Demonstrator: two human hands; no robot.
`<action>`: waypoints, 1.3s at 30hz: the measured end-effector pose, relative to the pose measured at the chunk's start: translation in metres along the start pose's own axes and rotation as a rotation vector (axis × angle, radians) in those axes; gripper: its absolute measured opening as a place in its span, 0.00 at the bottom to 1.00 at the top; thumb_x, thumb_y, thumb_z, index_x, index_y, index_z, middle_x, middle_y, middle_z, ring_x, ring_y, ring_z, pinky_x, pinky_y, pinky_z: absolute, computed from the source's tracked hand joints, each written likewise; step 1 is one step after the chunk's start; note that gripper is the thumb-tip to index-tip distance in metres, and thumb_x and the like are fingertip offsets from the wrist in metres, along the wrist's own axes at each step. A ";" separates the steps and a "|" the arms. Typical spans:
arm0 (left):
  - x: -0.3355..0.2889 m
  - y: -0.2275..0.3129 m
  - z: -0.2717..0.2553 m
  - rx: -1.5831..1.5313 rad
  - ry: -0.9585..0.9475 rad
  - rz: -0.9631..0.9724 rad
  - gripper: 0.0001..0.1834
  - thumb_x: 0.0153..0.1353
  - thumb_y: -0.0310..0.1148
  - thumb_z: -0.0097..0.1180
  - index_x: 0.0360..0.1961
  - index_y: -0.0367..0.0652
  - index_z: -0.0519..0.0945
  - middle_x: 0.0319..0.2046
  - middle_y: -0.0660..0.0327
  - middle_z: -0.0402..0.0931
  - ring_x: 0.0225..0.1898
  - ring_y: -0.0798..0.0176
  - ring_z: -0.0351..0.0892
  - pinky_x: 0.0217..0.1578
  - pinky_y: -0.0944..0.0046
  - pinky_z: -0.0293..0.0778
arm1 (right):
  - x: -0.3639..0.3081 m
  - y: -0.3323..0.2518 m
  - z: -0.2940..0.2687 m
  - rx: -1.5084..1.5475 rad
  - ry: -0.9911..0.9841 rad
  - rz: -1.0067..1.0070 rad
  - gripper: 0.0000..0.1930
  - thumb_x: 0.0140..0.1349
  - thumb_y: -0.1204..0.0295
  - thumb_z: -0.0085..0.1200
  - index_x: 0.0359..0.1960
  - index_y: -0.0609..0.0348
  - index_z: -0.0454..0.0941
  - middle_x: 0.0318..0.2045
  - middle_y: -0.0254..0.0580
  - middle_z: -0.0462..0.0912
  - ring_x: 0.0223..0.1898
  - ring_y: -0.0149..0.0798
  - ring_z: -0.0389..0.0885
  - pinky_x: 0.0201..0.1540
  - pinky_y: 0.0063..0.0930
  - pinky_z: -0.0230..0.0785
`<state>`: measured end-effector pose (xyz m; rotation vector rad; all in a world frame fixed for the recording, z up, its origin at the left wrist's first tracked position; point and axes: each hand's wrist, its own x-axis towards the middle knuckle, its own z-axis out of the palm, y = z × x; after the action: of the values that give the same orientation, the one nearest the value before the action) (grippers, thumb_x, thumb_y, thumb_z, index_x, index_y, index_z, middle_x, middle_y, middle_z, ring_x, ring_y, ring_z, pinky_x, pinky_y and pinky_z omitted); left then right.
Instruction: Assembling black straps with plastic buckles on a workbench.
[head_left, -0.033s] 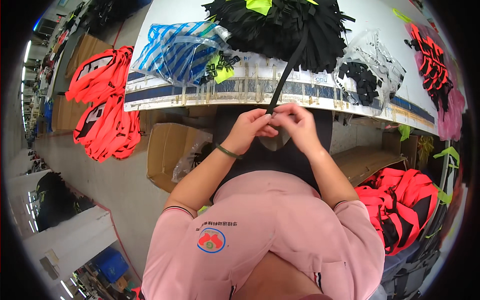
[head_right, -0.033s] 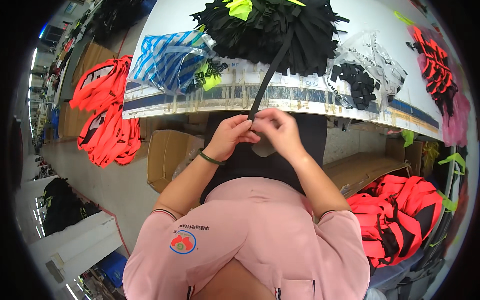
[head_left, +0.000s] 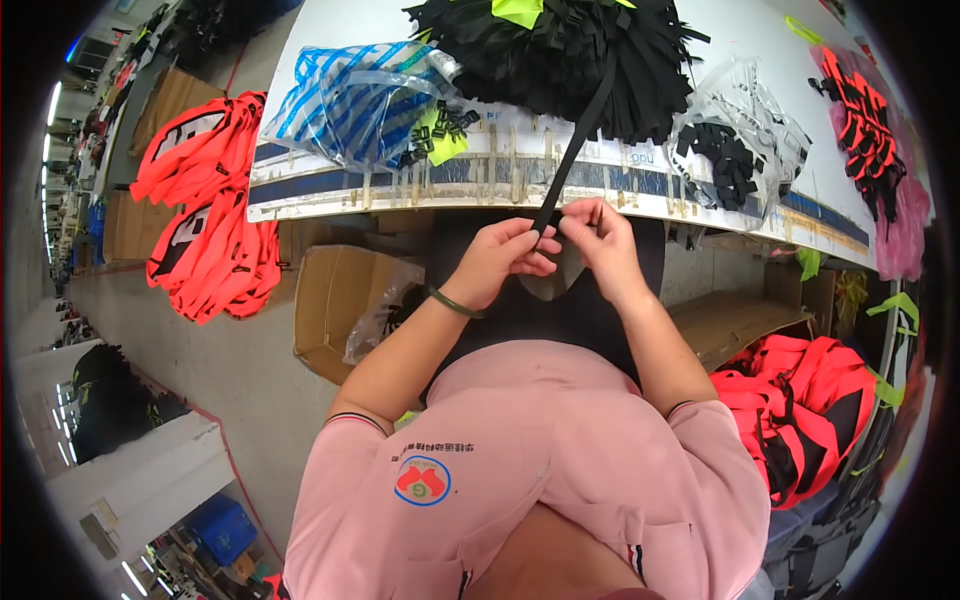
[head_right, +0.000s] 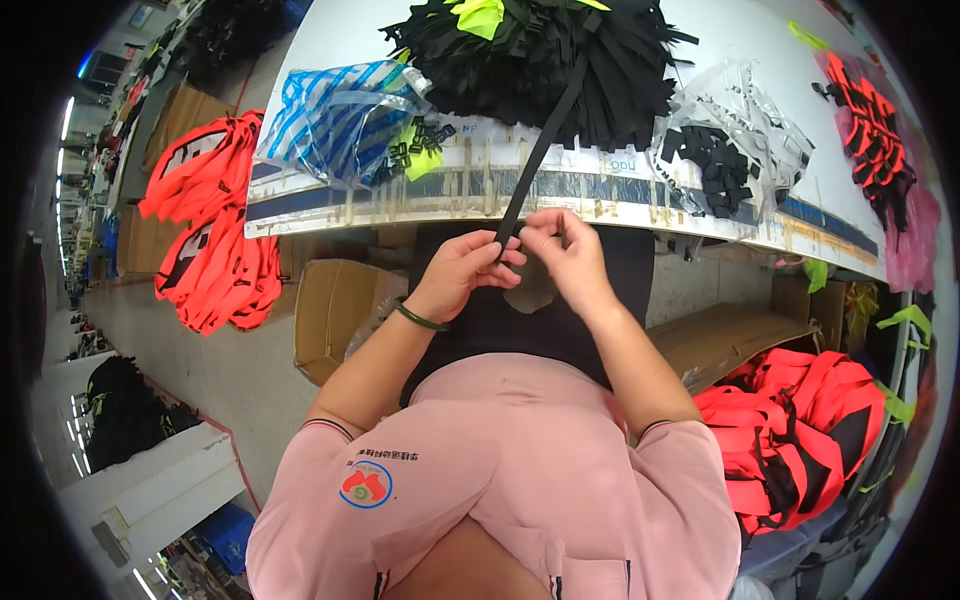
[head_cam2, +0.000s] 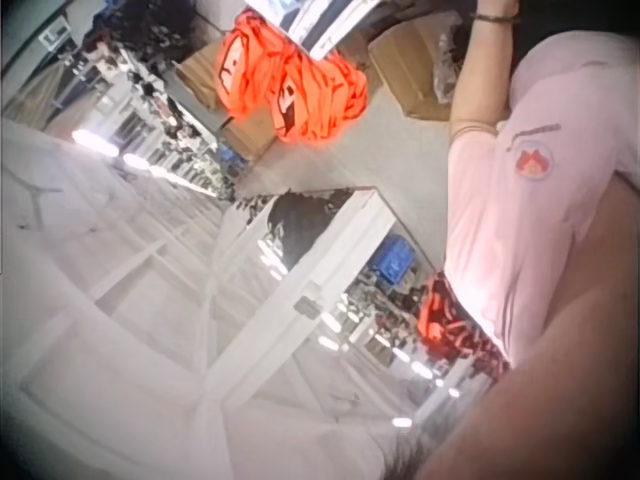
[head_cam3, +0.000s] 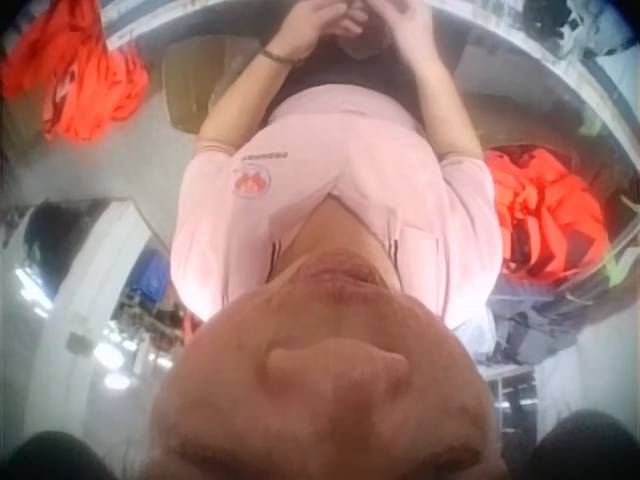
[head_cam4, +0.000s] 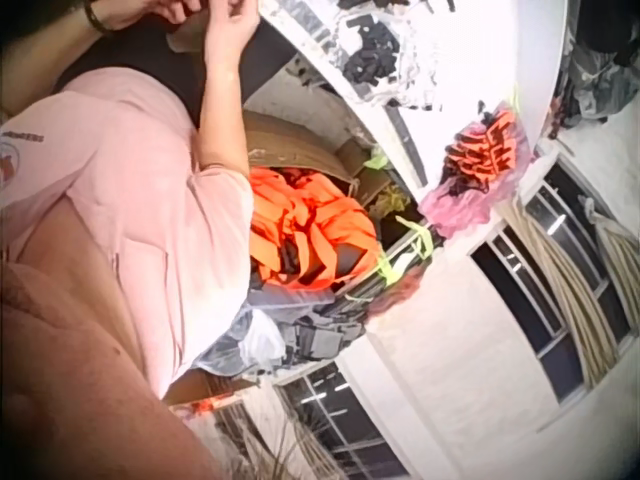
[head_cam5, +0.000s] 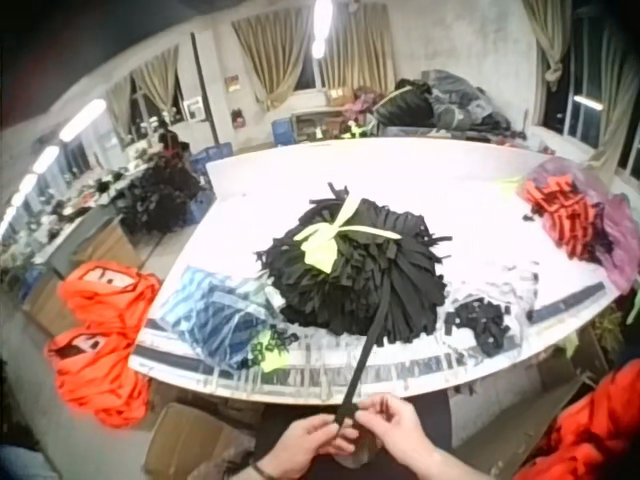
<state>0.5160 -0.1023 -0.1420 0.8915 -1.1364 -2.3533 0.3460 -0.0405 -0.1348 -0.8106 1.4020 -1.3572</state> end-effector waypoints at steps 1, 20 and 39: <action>-0.002 0.000 -0.001 -0.028 -0.032 -0.017 0.14 0.64 0.32 0.44 0.47 0.36 0.72 0.38 0.56 0.78 0.35 0.65 0.80 0.39 0.67 0.75 | 0.004 -0.005 -0.008 0.087 -0.076 0.170 0.08 0.60 0.70 0.54 0.38 0.59 0.74 0.24 0.25 0.73 0.18 0.16 0.62 0.18 0.10 0.52; 0.100 0.056 -0.124 1.437 0.521 0.792 0.16 0.56 0.31 0.50 0.47 0.40 0.73 0.49 0.50 0.70 0.52 0.45 0.67 0.54 0.53 0.63 | 0.016 -0.032 -0.004 -0.006 -0.008 -0.079 0.04 0.59 0.73 0.55 0.33 0.60 0.74 0.20 0.27 0.75 0.19 0.19 0.68 0.23 0.13 0.60; 0.092 0.053 -0.078 1.882 0.400 0.868 0.09 0.47 0.34 0.60 0.31 0.46 0.80 0.30 0.61 0.72 0.41 0.55 0.69 0.47 0.53 0.62 | 0.003 0.025 -0.005 -0.099 -0.056 -0.047 0.06 0.57 0.73 0.56 0.27 0.60 0.72 0.17 0.20 0.66 0.20 0.16 0.59 0.23 0.13 0.52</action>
<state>0.5056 -0.2306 -0.1717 0.8223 -2.5834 0.0573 0.3443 -0.0381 -0.1604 -0.9453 1.4226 -1.2988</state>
